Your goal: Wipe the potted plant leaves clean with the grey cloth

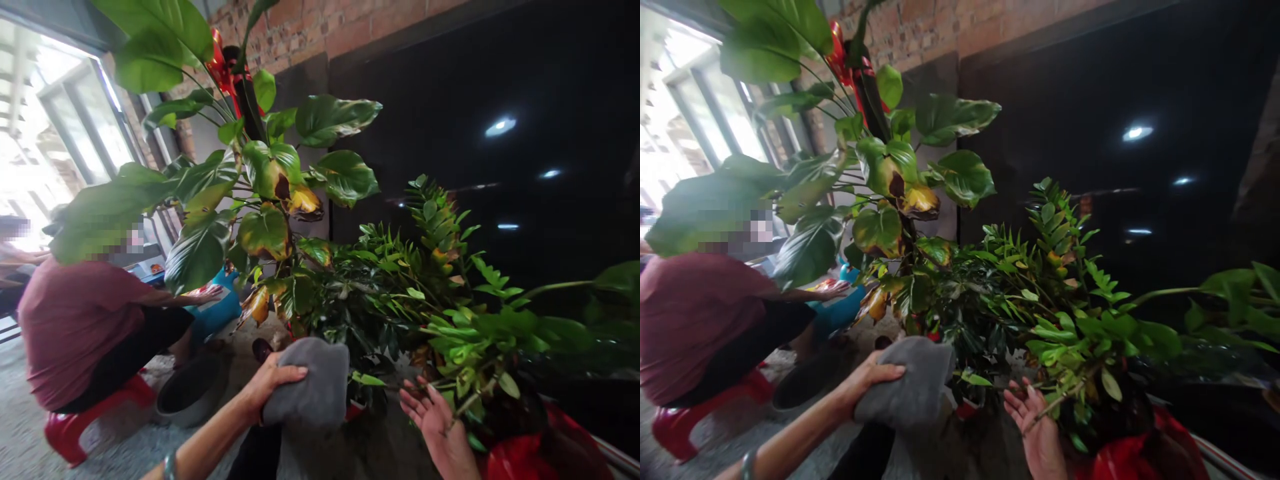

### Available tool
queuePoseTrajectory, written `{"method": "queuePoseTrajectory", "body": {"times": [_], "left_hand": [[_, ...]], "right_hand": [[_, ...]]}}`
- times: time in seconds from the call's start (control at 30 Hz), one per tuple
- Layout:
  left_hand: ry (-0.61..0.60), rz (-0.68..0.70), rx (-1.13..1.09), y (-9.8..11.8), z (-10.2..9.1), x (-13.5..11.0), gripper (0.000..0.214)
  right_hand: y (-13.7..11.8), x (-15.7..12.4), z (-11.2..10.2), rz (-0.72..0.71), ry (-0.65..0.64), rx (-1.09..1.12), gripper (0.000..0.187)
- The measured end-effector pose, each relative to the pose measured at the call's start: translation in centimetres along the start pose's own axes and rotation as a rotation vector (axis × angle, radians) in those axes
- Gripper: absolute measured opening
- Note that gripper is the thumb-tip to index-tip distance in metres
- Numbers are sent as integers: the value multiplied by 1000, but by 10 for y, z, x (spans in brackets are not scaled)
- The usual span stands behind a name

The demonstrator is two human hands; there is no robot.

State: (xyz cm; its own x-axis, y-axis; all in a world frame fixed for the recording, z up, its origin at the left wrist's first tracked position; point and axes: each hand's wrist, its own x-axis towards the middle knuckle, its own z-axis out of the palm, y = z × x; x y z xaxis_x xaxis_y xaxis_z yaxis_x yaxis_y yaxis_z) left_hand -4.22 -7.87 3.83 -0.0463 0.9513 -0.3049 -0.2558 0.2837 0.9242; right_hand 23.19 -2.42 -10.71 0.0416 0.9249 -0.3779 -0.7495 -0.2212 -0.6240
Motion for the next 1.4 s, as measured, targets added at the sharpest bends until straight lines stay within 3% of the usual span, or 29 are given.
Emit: {"method": "queuePoseTrajectory", "body": {"times": [0.1,0.2,0.27,0.33,0.4,0.47,0.53,0.6,0.7,0.77,0.87,1.0,1.1,1.17,1.27,1.33,1.4], "left_hand": [[47,201,-97,43,2,2,31],[201,358,-219,70,12,28,31],[296,337,-204,57,18,45,26],[290,220,-80,24,18,52,23],[122,31,92,-12,11,47,23],[-39,-60,142,-32,1,33,26],[-82,-53,113,-26,-5,20,30],[-11,52,36,2,-5,14,32],[124,257,-127,50,9,23,35],[165,308,-181,63,21,36,34],[113,259,-65,41,31,51,30],[-140,35,226,-6,22,42,22],[-237,-24,219,2,17,27,26],[-196,74,117,25,24,26,32],[-42,254,-67,51,42,40,38],[29,266,-104,46,50,53,38],[5,188,-2,26,51,61,34]], "right_hand": [[1,0,-1,-28,-38,-8,39],[3,2,-1,-45,-45,7,40],[5,5,-1,-37,-33,27,42],[8,8,-4,-24,-33,36,43],[9,10,-8,-12,-28,25,42],[8,11,-11,-1,-15,9,41],[3,8,-11,10,-11,5,42],[-3,3,-6,45,-30,10,45],[-12,-5,4,85,-13,10,52],[-15,-10,11,75,10,4,54],[-16,-17,17,47,29,-17,56],[-17,-24,16,66,94,-111,51],[-20,-26,15,72,116,-153,50],[-21,-26,16,76,119,-157,50],[-20,-25,20,79,120,-140,49],[-19,-25,20,59,111,-123,48],[-18,-24,18,40,89,-122,46]]}}
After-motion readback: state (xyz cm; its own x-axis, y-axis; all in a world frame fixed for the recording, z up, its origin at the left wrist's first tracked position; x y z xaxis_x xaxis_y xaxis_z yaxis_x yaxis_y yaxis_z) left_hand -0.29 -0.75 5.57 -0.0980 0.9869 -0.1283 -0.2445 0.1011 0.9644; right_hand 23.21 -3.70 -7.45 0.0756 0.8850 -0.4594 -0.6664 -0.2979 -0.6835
